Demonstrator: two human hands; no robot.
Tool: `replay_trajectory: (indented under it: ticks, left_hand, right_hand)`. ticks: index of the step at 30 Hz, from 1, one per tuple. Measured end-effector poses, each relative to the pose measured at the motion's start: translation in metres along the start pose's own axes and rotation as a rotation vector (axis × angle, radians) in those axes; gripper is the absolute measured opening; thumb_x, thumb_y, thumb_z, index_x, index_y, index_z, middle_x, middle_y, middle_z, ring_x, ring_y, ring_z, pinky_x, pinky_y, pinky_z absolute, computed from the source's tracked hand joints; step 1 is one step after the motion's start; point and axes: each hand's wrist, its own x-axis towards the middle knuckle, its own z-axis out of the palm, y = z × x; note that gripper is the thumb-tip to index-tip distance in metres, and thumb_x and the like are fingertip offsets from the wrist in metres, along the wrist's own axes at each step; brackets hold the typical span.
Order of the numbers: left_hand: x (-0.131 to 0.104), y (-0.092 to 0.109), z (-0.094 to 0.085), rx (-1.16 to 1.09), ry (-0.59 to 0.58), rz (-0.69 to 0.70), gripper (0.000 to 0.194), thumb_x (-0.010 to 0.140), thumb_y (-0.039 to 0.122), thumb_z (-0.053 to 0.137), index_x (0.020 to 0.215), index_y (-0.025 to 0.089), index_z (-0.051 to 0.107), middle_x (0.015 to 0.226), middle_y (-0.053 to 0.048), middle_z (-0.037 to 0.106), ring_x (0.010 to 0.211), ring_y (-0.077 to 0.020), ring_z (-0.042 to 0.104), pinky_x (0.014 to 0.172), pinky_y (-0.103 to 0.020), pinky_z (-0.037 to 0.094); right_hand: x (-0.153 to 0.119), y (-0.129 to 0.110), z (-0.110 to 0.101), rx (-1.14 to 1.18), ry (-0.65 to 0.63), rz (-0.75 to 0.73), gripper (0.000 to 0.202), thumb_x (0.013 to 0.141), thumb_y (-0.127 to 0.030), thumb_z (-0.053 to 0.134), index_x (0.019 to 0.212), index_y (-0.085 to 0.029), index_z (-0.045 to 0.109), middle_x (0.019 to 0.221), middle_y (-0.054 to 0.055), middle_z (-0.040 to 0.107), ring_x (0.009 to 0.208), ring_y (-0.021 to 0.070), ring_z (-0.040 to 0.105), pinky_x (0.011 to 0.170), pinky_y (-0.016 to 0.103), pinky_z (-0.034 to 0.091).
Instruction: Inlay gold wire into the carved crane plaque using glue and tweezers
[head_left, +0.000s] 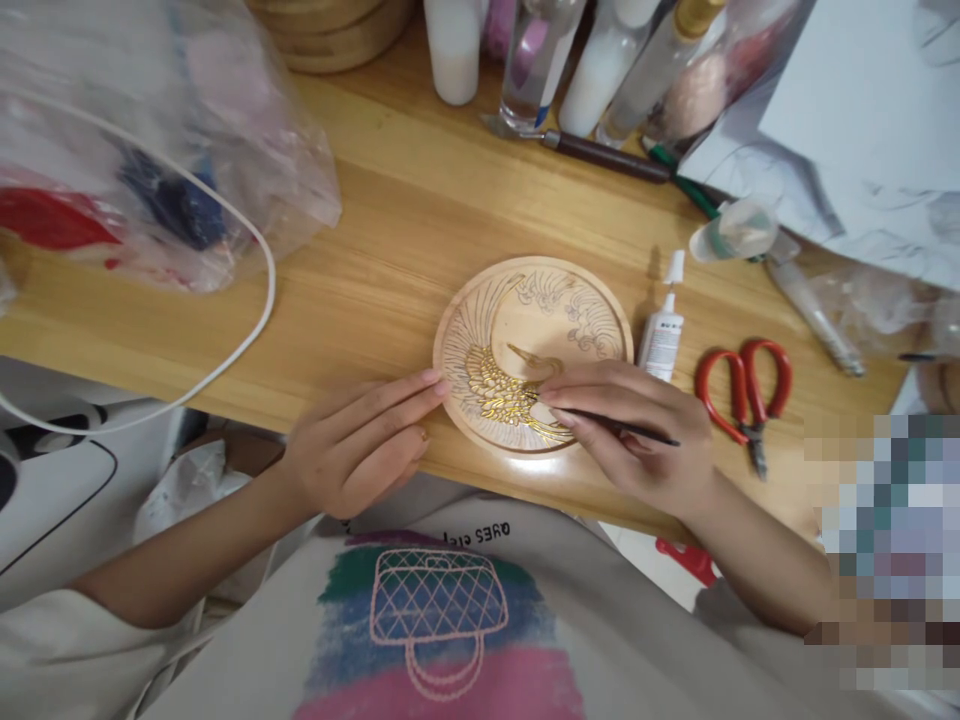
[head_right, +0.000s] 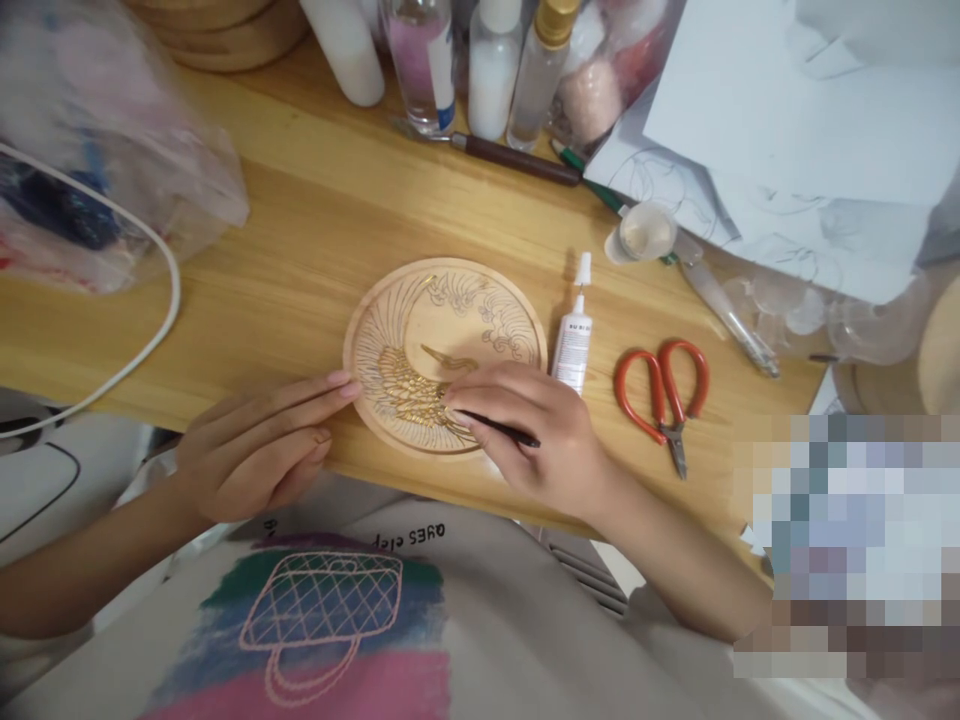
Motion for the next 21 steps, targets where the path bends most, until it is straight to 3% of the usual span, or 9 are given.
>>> replay_trajectory:
  ticks: [5,16,21]
  left_hand:
    - [0.0003,0.0000,0.0004,-0.008,0.012,0.006,0.013,0.088,0.006,0.054,0.079,0.016,0.054,0.105,-0.020,0.075,0.113,-0.0263,0.069,0.086,-0.034,0.063]
    - [-0.0007,-0.0010,0.0007,-0.040,0.016,-0.021,0.013,0.088,0.009,0.057,0.079,0.018,0.055,0.116,-0.012,0.073,0.119,-0.0229,0.066,0.091,-0.031,0.062]
    - [0.0003,-0.0014,0.0013,-0.024,0.007,0.011,0.013,0.089,0.007,0.055,0.078,0.015,0.054,0.108,-0.018,0.075,0.115,-0.0261,0.067,0.086,-0.034,0.064]
  right_hand:
    - [0.0004,-0.0001,0.0005,0.002,-0.001,-0.005,0.025,0.088,-0.006,0.062,0.107,-0.020,0.069,0.100,0.009,0.076,0.096,0.0181,0.073,0.084,0.033,0.063]
    - [-0.0007,0.0011,0.0004,-0.010,-0.012,-0.032,0.027,0.088,-0.005,0.061,0.109,-0.021,0.068,0.099,0.008,0.076,0.099,0.0184,0.073,0.087,0.034,0.062]
    - [-0.0017,0.0008,0.0005,-0.028,-0.014,-0.030,0.027,0.087,-0.005,0.061,0.109,-0.020,0.068,0.101,0.008,0.076,0.098,0.0184,0.073,0.086,0.035,0.062]
